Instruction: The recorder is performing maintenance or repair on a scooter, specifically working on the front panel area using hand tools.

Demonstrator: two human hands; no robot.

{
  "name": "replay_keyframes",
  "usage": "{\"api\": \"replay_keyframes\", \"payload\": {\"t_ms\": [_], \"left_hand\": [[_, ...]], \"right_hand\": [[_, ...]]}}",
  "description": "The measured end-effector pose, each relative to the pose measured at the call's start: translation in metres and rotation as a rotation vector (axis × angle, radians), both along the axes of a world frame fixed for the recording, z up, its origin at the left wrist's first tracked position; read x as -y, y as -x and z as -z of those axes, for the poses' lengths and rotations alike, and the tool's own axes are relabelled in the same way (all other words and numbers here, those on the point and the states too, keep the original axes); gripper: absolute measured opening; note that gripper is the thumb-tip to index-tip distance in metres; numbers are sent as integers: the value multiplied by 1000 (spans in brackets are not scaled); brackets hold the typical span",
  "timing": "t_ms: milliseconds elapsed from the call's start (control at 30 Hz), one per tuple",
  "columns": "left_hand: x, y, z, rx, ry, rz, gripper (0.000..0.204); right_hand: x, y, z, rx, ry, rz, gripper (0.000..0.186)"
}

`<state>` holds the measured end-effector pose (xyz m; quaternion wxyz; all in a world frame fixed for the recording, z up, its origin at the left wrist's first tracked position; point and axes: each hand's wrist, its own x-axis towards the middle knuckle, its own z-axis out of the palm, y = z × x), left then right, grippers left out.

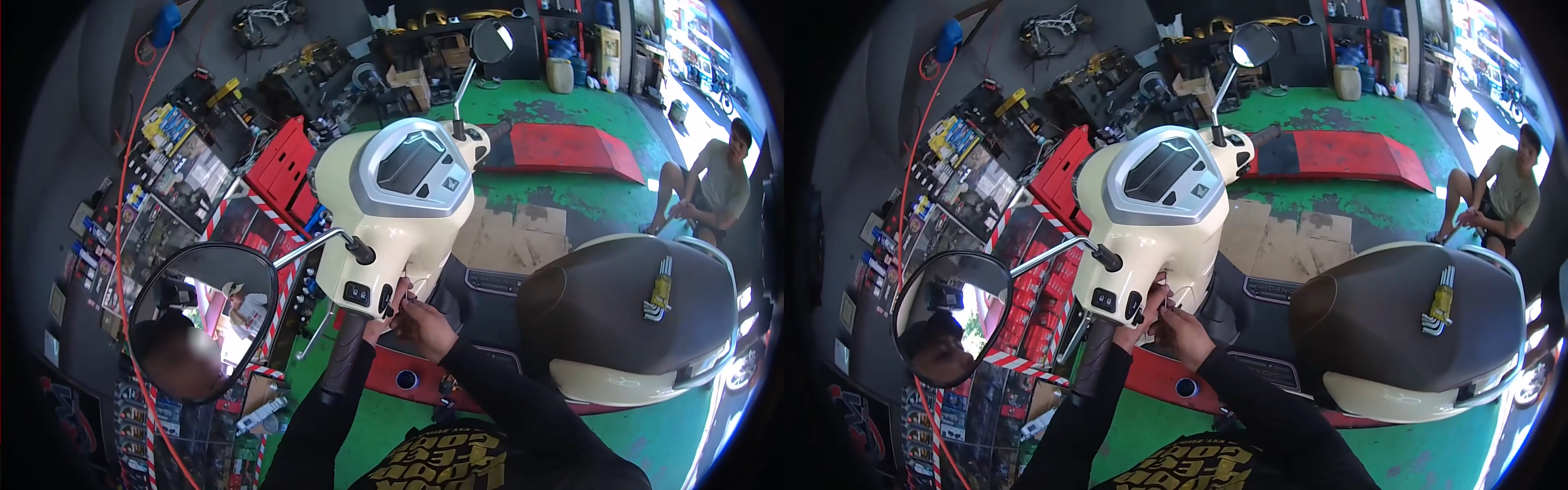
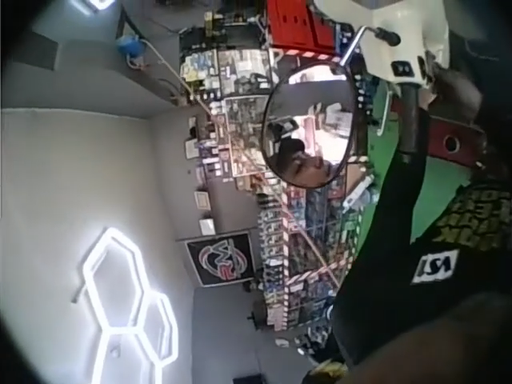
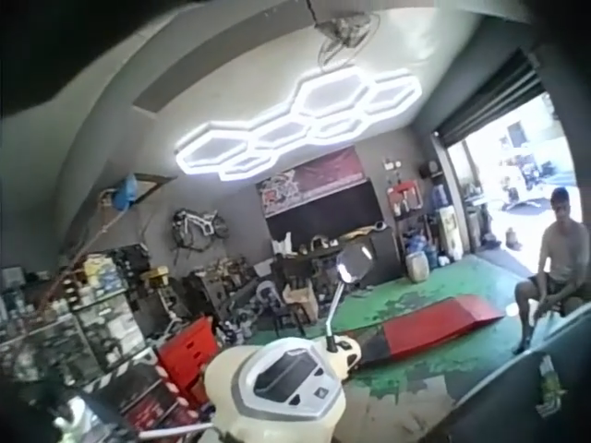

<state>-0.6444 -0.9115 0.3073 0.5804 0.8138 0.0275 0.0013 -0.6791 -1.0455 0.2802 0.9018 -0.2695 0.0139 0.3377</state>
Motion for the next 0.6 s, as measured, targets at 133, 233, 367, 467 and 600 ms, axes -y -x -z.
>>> {"api": "replay_keyframes", "payload": {"t_ms": [133, 233, 367, 467, 600], "left_hand": [[-14, -6, 11, 17, 137, 11, 30], [-17, -9, 8, 8, 174, 34, 30], [-17, -8, -2, -9, 226, 41, 30], [-15, -7, -15, -18, 256, 39, 30], [-17, -8, -25, -35, 295, 41, 30]], "right_hand": [[-6, 2, 3, 38, 31, 38, 23], [-13, 2, 4, 49, 44, 77, 23], [-18, 3, 4, 49, 39, 94, 24], [-19, 4, 0, 14, 3, 63, 27], [-21, 8, -8, -61, -265, -26, 26]]}}
